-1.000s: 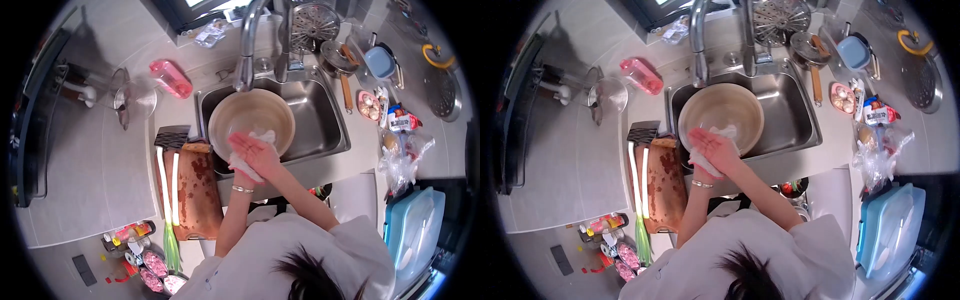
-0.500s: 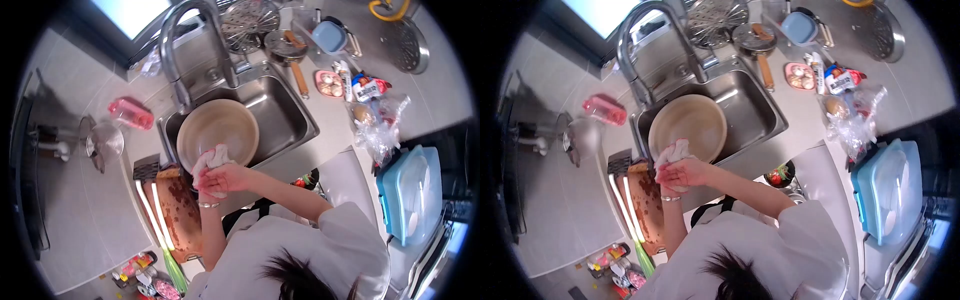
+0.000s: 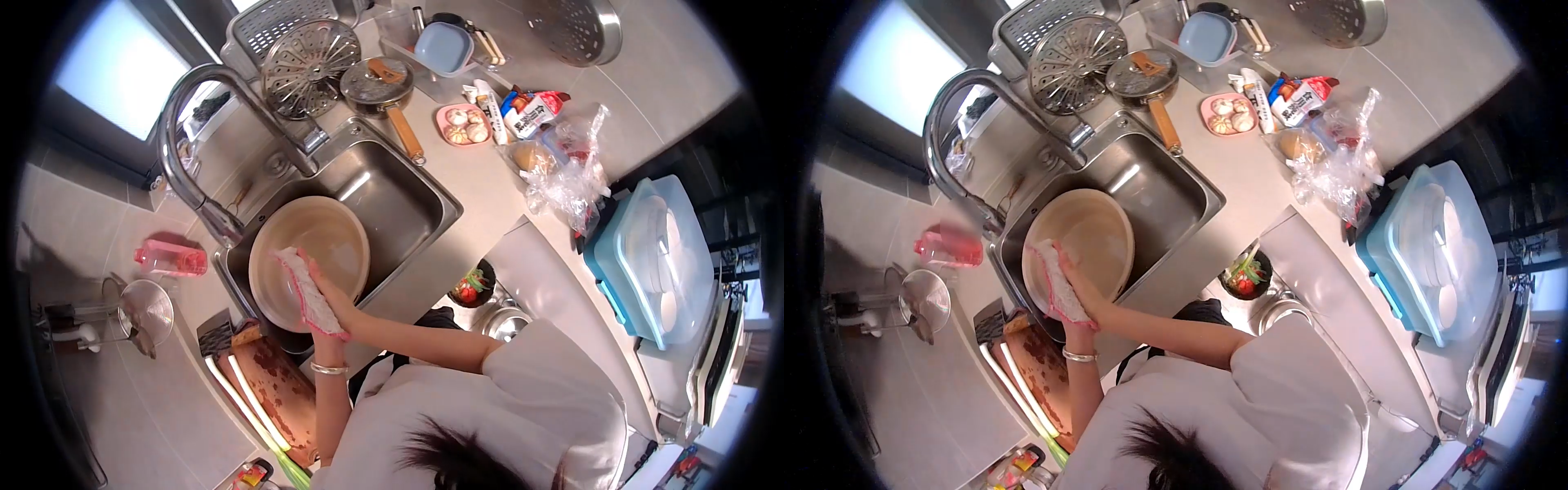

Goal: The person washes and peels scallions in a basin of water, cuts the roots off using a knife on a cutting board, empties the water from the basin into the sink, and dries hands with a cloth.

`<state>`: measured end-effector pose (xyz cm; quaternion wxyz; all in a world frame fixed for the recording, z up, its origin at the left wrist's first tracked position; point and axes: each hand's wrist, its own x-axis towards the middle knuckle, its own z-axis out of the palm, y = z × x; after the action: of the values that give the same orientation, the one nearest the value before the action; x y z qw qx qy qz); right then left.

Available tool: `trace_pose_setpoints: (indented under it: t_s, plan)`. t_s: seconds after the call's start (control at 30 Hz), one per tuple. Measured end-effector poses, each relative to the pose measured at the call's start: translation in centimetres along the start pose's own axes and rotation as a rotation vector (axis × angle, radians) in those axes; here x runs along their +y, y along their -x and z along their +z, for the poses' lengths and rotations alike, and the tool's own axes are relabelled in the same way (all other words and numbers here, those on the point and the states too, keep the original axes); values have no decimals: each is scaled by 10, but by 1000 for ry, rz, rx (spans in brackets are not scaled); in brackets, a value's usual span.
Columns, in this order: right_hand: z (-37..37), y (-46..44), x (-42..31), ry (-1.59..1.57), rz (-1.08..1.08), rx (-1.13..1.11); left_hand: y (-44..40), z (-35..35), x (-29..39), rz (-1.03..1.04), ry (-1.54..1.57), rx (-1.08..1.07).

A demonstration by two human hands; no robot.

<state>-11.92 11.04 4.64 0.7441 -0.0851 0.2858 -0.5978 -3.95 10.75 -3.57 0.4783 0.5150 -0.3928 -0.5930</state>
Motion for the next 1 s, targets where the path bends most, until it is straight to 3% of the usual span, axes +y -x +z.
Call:
trace_pose_setpoints:
  t_s: [0.13, 0.2, 0.27, 0.3, 0.4, 0.43, 0.47, 0.53, 0.57, 0.63, 0.67, 0.7, 0.73, 0.8, 0.9, 1.0]
  plan:
    - [-32, -16, 25, -285, 208, 73, -19, 1, 0, -104, 24, -82]
    - [-31, -13, 39, -390, 118, 180, -34, 1, 7, -143, -102, -141]
    - [-33, -15, 40, -381, 156, 275, -45, 8, 26, -28, -587, -254]
    - [-36, -16, 30, -509, 216, 206, -44, 10, 44, 396, -1350, -330]
    - [-97, -46, 43, -358, 187, 114, -39, 12, 62, 533, -1210, -366]
    - [-104, -40, 26, -377, 57, -3, -39, 16, 63, 541, -1022, -292]
    - [-105, -30, 3, -402, -59, -124, -40, 17, 71, 650, -1040, -216]
    - [-64, -4, -38, -248, -164, 123, -44, 8, 78, 781, -1190, -147]
    - [-88, 0, -44, -10, -114, -103, -46, 2, 75, 803, -1313, -167]
    - [-91, -9, -37, 706, -448, -370, -28, 29, 114, 300, -1697, -526]
    - [-69, -9, -38, 1103, -733, -426, -27, 12, 76, 609, -1304, -481]
    - [-47, -10, -40, 1450, -1082, -387, -23, 3, 60, 762, -1105, -462]
    - [-35, -7, -40, 1452, -990, -375, -16, 2, 62, 919, -921, -456]
    - [-22, -3, -36, 1460, -808, -346, -6, -2, 72, 969, -976, -532]
    - [-25, -13, -27, 1432, -460, -352, -7, -8, 93, 749, -1193, -803]
    - [-24, -33, -37, 1056, 61, -441, -13, -20, 62, 876, -1060, -795]
